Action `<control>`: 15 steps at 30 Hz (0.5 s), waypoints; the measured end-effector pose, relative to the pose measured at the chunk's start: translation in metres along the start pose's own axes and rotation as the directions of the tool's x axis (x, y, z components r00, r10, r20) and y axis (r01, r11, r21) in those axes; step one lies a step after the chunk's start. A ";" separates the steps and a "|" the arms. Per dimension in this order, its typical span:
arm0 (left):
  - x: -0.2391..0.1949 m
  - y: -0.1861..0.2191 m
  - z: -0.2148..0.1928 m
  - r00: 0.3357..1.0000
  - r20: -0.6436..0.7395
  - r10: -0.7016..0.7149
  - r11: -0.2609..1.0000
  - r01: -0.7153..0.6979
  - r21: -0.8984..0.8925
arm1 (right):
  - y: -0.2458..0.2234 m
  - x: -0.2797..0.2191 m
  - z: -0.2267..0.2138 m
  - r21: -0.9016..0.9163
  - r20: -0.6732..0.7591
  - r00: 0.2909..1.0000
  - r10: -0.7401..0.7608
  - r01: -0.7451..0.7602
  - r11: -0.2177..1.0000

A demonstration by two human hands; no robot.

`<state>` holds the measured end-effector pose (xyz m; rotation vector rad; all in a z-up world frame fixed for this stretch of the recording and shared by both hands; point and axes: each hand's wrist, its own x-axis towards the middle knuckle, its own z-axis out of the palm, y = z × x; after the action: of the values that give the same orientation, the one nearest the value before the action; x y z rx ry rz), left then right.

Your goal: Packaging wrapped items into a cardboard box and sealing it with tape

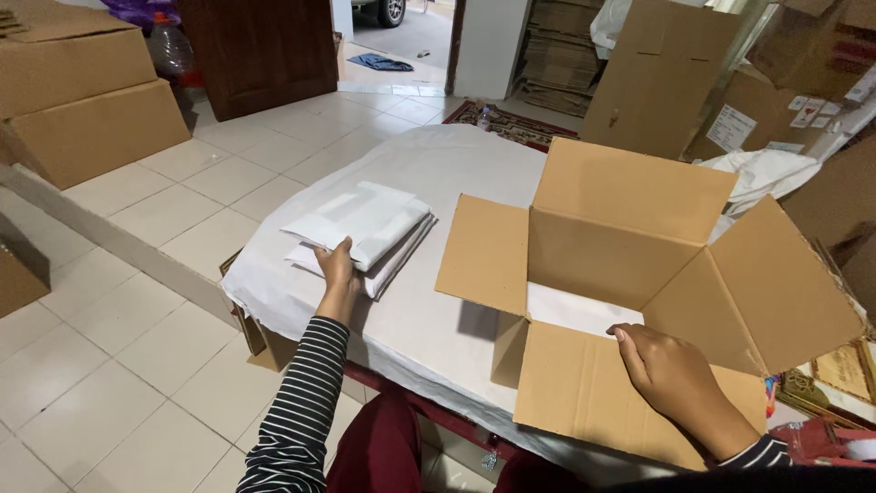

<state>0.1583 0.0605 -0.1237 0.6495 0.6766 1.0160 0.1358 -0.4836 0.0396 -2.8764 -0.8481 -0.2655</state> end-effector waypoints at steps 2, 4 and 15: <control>-0.006 0.004 -0.003 1.000 0.014 -0.015 1.000 0.015 -0.022 | -0.005 -0.001 -0.005 -0.007 0.027 0.999 0.021 -0.021 1.000; -0.008 0.006 -0.010 0.999 0.034 -0.027 0.999 0.028 -0.044 | -0.007 -0.001 -0.009 -0.012 0.049 0.998 0.044 -0.044 0.999; -0.148 0.139 0.006 0.975 0.217 0.050 0.954 0.018 -0.298 | -0.044 0.014 -0.096 0.044 0.205 0.979 -0.011 0.002 0.999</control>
<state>0.0338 -0.0218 0.0145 0.4932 0.3125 1.0175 0.1104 -0.4564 0.1389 -2.8962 -0.8839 0.0508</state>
